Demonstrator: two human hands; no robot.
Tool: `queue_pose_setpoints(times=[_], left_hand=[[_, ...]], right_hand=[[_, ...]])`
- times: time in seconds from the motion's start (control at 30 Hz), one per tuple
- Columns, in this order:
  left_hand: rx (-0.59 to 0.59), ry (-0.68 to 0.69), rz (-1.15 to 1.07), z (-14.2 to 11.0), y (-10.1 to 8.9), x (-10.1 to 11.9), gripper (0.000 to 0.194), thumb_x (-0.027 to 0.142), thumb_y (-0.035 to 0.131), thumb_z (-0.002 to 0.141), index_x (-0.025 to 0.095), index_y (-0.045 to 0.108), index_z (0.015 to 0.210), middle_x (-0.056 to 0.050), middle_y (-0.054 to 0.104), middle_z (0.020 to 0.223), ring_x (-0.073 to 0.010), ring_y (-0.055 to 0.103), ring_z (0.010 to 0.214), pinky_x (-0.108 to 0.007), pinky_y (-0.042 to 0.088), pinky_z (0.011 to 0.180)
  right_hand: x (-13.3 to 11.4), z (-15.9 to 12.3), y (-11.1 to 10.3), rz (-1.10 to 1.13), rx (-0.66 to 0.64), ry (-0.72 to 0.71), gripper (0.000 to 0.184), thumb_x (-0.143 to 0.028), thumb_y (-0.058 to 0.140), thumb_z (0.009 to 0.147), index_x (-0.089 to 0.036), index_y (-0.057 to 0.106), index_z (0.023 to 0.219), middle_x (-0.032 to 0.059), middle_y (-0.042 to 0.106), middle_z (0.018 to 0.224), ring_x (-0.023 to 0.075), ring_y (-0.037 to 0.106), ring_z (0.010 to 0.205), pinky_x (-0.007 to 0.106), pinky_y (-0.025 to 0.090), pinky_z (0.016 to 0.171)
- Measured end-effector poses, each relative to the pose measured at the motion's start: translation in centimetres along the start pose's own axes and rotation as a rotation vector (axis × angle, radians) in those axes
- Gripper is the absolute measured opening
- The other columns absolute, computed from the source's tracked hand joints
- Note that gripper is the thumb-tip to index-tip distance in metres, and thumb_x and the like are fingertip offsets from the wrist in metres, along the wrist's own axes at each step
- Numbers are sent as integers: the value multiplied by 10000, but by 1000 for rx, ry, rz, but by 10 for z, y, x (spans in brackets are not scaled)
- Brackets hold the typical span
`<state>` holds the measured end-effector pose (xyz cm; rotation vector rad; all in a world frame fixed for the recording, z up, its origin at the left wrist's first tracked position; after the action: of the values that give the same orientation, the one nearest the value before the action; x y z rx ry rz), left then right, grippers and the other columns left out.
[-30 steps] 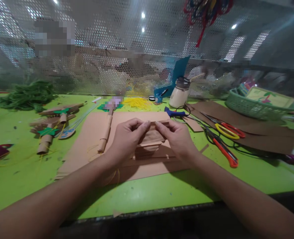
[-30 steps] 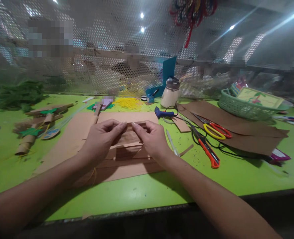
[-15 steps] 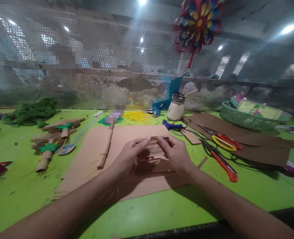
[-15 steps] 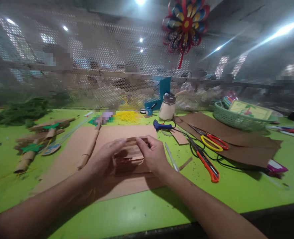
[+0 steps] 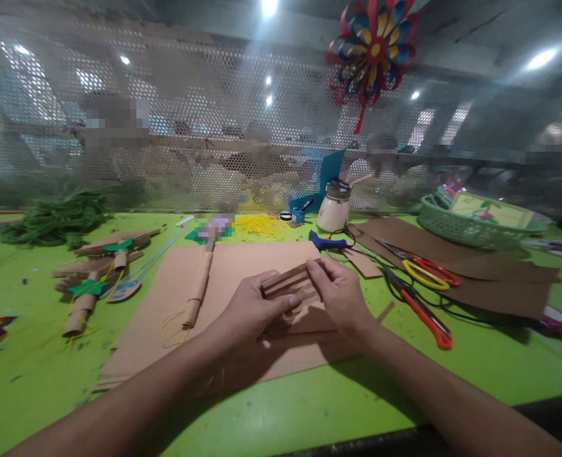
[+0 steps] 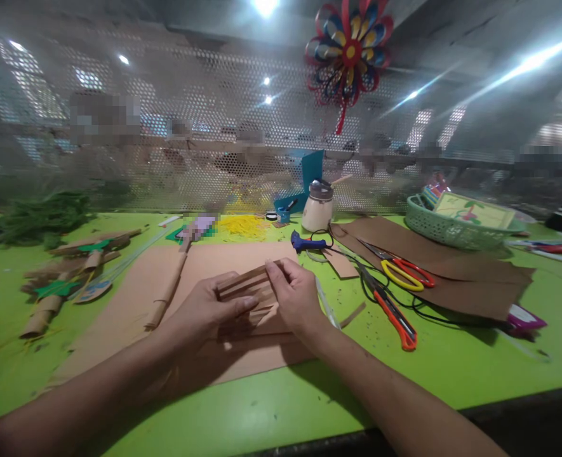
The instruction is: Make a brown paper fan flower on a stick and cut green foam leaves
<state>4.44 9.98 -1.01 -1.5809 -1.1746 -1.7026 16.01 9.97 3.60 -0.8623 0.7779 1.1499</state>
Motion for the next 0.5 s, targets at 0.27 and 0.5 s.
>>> queue_pose_setpoints(times=[0.27,0.5], left_hand=[[48,68,160,-3,-7,16,340,466,616,769,143,587,668,24,470,564,-102,411,515,-227,327,504],[222,210,426,-2,-22,33,389,461,594,780,146,538,559,39,427,518,-100,367,525,-215,287,498]], right_hand=[[-9,2,5,-97,-64,-60,302,-366,507,869,-174,519,637,-31,442,583,116,396,566,231,332,530],[-9,0,3,-116,-23,-88,350,-364,455,899,-195,418,595,-47,353,568,111,345,551,237,293,512]])
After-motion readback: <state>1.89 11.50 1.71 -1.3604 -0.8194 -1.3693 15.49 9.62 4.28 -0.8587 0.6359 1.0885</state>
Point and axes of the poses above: each hand's wrist, its own z-axis towards the middle knuckle, its own y-axis out of the palm, x = y × z, the point moved 10 cm from there along z, towards the middle knuckle
